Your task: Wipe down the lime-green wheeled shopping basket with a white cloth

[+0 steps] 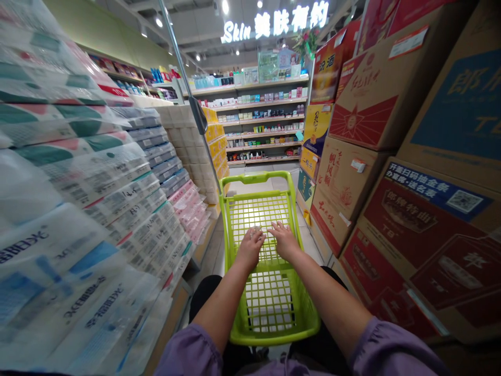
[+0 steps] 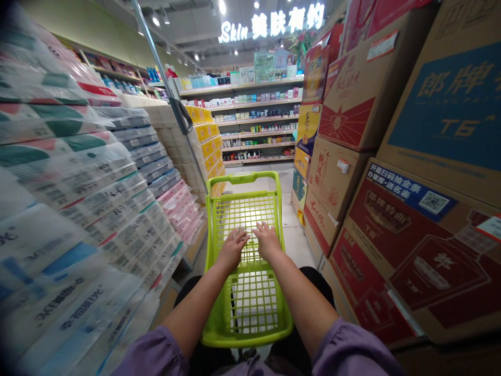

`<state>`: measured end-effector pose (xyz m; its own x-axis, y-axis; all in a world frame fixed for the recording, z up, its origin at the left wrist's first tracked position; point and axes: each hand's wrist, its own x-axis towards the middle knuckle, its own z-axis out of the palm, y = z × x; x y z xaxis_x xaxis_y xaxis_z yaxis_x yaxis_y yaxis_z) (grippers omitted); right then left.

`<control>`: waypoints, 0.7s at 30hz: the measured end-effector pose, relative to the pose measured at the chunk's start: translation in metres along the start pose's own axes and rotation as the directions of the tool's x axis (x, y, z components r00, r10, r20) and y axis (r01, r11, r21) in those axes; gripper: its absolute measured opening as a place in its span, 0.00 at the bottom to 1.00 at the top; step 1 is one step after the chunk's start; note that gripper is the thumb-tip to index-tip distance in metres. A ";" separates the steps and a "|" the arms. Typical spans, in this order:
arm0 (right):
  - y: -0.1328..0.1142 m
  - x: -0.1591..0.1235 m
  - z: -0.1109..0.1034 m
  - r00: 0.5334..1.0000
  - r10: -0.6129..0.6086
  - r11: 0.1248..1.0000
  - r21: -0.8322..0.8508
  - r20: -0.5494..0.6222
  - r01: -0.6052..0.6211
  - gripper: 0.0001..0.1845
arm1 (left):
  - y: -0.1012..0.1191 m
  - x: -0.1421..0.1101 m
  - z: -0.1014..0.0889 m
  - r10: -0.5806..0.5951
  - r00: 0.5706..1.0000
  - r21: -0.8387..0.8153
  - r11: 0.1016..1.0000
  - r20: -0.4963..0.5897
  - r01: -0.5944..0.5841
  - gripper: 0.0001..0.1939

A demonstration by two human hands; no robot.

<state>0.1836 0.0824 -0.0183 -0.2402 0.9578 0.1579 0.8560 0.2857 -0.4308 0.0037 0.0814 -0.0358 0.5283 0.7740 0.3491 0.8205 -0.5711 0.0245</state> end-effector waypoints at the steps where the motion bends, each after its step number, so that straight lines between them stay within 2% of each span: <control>1: 0.000 0.000 0.000 1.000 0.000 1.000 0.000 0.001 0.000 0.40 | 0.001 0.000 0.000 0.075 0.997 -0.018 0.997 0.024 -0.074 0.31; 2: 0.000 0.000 0.000 1.000 0.002 1.000 -0.003 0.002 -0.002 0.39 | 0.002 0.000 -0.001 0.112 0.993 -0.029 0.993 0.037 -0.111 0.30; 3: 0.001 0.000 0.000 1.000 0.002 1.000 -0.008 0.004 -0.002 0.39 | 0.003 0.000 -0.002 0.100 0.994 -0.027 0.995 0.035 -0.099 0.30; 5: 0.001 0.000 0.000 1.000 0.002 1.000 -0.016 0.007 -0.002 0.41 | 0.002 0.000 -0.005 -0.057 0.998 0.011 0.998 -0.014 0.057 0.31; 7: 0.001 0.000 0.001 1.000 0.001 1.000 -0.015 0.009 0.000 0.43 | 0.000 0.000 -0.006 -0.229 0.971 0.057 0.971 -0.072 0.233 0.33; 8: 0.002 0.000 0.001 1.000 0.001 1.000 -0.012 0.010 -0.001 0.43 | -0.001 -0.001 -0.006 -0.260 0.962 0.071 0.961 -0.082 0.266 0.33; 9: 0.002 0.000 0.002 1.000 0.001 1.000 -0.010 0.010 -0.001 0.43 | 0.000 -0.001 -0.005 -0.245 0.967 0.077 0.965 -0.075 0.251 0.32; 11: 0.002 0.000 0.003 1.000 0.002 1.000 -0.010 0.005 -0.002 0.42 | 0.002 -0.001 -0.003 -0.110 0.993 0.059 0.992 -0.031 0.111 0.31; 13: 0.002 0.001 0.003 1.000 0.003 1.000 -0.014 -0.001 -0.003 0.41 | 0.003 0.000 -0.003 0.021 1.000 0.023 1.000 -0.006 -0.020 0.29; 14: 0.002 0.001 0.003 1.000 0.004 1.000 -0.016 -0.002 -0.004 0.41 | 0.003 0.000 -0.003 0.028 1.000 0.016 0.999 -0.009 -0.027 0.29; 16: 0.002 0.000 0.002 1.000 0.006 1.000 -0.019 0.000 -0.006 0.42 | 0.002 0.001 -0.005 -0.088 0.996 0.029 0.996 -0.036 0.089 0.29; 18: 0.001 0.000 0.002 1.000 0.006 1.000 -0.015 0.003 -0.006 0.42 | 0.002 0.001 -0.007 -0.234 0.971 0.050 0.970 -0.058 0.237 0.31; 19: 0.001 0.000 0.001 1.000 0.006 1.000 -0.012 0.004 -0.006 0.42 | 0.002 0.000 -0.008 -0.262 0.963 0.053 0.963 -0.058 0.265 0.30; 21: 0.001 0.000 0.001 1.000 0.005 1.000 -0.010 0.004 -0.005 0.42 | 0.006 0.000 -0.008 -0.224 0.973 0.042 0.973 -0.050 0.227 0.25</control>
<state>0.1837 0.0826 -0.0201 -0.2378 0.9593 0.1525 0.8619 0.2807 -0.4223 0.0066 0.0754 -0.0282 0.3191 0.8677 0.3811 0.9272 -0.3690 0.0640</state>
